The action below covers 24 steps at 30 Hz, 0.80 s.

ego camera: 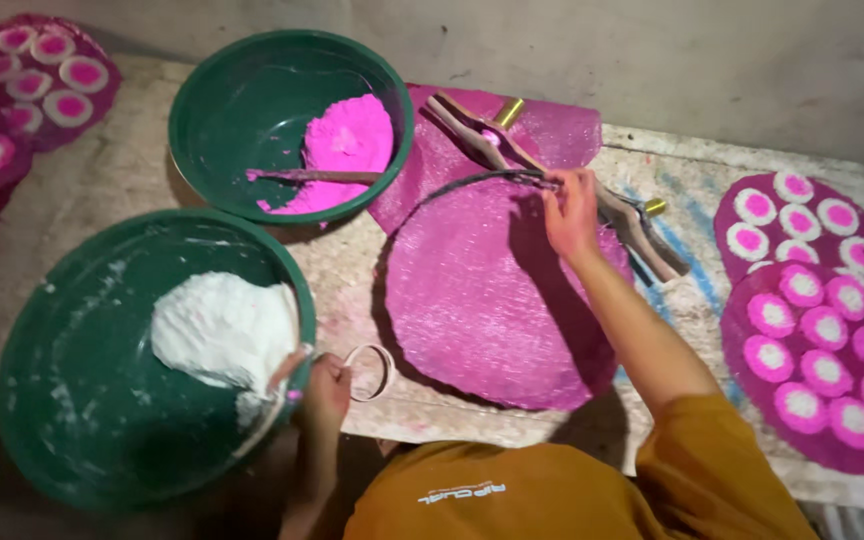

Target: The person uses a wooden press to layer pink and white powders into circular molds on a pink mat. They repeatedly scoop pink powder into the press, compact it, and then add white powder to create layered discs. The finished discs are arranged on the mat.

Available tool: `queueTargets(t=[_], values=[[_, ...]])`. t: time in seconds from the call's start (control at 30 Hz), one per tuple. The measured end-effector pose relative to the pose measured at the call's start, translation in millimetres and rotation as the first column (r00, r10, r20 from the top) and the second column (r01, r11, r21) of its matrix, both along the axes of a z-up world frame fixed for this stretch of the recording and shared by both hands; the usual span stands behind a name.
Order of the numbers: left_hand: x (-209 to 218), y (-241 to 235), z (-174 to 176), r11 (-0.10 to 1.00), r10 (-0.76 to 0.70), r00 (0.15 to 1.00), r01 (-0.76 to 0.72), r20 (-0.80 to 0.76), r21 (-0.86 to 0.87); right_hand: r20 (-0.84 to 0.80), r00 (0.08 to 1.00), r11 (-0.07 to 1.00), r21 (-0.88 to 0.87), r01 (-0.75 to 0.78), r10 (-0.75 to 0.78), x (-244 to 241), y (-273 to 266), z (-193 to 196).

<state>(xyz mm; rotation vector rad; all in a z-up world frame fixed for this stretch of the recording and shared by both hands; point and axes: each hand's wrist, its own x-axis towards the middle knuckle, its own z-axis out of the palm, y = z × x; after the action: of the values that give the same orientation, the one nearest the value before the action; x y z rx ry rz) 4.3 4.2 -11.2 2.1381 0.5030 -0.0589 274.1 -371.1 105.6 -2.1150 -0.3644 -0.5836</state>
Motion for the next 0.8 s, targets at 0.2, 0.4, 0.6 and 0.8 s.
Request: queueTargets(t=[0.2, 0.4, 0.6, 0.8], values=[[27, -14, 12, 0.824, -0.077, 0.974, 0.182, 0.212, -0.536, -0.156, 0.965, 0.943, -0.291, 0.160, -0.212, 83, 40, -25], [73, -57, 83, 0.930, -0.206, 0.932, 0.281, 0.299, -0.237, -0.331, 0.867, 0.851, -0.494, 0.178, -0.373, 126, 49, -24], [88, -63, 117, 0.984, -0.088, 0.807, -0.022, 0.584, 0.179, -0.403, 0.844, 0.720, -0.693, -0.030, -0.353, 171, 67, -19], [104, -52, 42, 0.826, -0.037, 0.976, 0.150, 0.213, -0.543, -0.503, 0.836, 0.790, -0.593, -0.152, -0.217, 173, 63, -27]])
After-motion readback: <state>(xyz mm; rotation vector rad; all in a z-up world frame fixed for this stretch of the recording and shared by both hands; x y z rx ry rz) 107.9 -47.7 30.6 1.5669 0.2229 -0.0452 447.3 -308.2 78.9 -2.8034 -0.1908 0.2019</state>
